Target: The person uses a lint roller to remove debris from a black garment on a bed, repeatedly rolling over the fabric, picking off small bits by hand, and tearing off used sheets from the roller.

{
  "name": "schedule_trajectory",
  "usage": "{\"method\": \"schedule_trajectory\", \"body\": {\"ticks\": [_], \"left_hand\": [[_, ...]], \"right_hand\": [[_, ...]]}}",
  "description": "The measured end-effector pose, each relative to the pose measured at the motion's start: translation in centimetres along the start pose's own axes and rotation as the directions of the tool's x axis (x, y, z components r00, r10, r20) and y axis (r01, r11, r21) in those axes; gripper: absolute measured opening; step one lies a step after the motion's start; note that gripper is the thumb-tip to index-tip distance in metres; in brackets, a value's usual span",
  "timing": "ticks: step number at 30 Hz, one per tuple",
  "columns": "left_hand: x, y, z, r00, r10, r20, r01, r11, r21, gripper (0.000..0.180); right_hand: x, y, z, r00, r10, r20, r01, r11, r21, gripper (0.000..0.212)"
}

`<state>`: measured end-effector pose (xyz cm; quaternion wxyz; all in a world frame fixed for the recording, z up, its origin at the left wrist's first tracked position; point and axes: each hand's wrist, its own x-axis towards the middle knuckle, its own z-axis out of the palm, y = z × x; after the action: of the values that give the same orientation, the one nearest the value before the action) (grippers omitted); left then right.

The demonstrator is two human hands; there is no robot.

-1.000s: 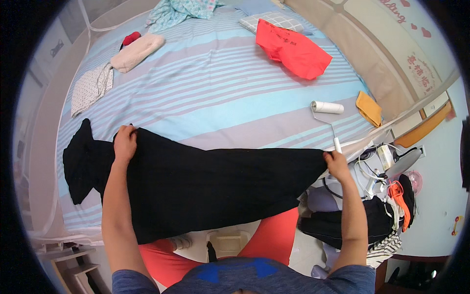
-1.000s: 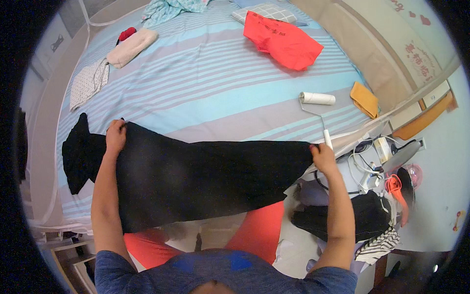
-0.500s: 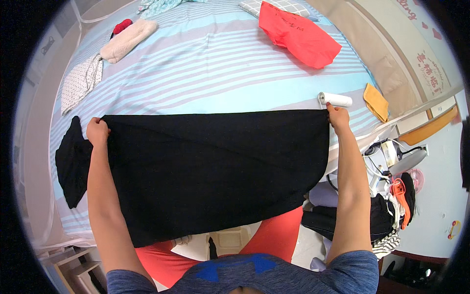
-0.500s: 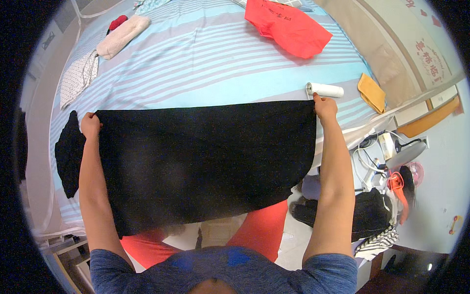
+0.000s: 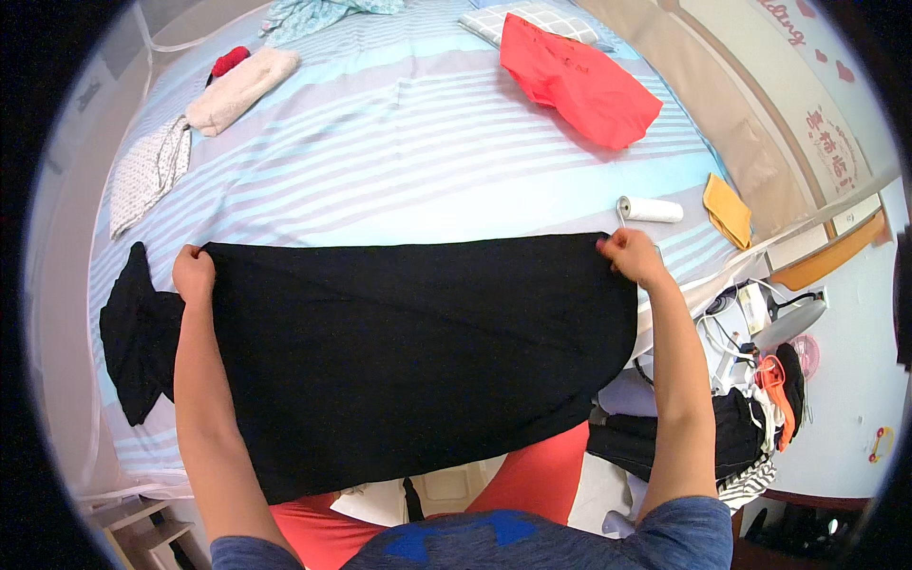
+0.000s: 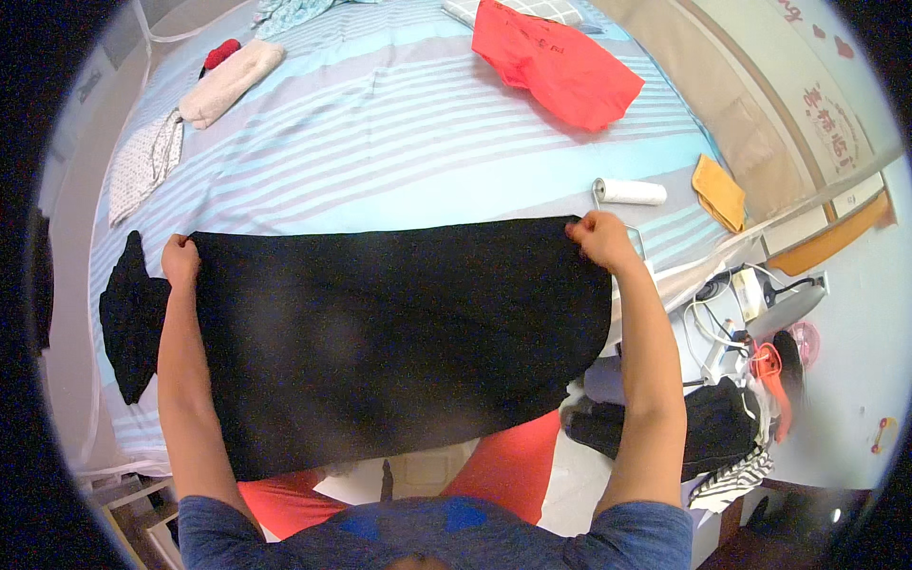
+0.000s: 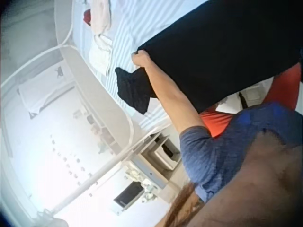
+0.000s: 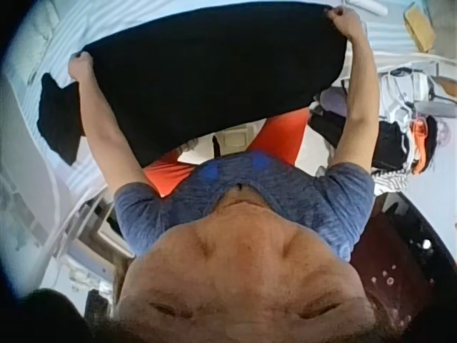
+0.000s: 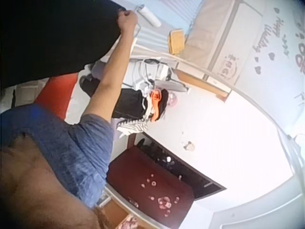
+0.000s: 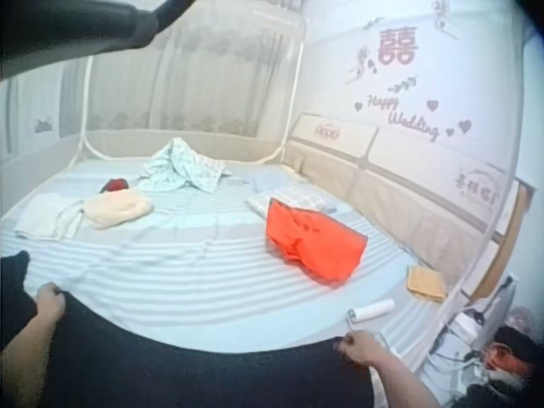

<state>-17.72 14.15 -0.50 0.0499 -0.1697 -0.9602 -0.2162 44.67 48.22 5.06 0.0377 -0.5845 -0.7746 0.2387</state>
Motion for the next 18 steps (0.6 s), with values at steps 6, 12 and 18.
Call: {"method": "schedule_trajectory", "body": {"ticks": [6, 12, 18], "left_hand": [[0.6, -2.3, 0.5, 0.993, 0.076, -0.085, -0.071, 0.996, 0.060, 0.025], [0.5, -2.0, 1.7, 0.994, 0.072, -0.088, -0.063, 0.993, 0.104, 0.028], [0.7, -2.0, 2.1, 0.998, 0.061, -0.033, -0.056, 0.989, 0.138, 0.031]], "right_hand": [[4.7, -1.9, -0.3, 0.936, 0.129, -0.328, -0.001, 0.932, 0.363, 0.032], [8.8, -2.2, 2.2, 0.886, 0.304, -0.350, 0.044, 0.696, 0.716, 0.025], [7.8, 1.1, 3.1, 0.912, -0.018, -0.409, 0.289, 0.737, 0.612, 0.051]]}}
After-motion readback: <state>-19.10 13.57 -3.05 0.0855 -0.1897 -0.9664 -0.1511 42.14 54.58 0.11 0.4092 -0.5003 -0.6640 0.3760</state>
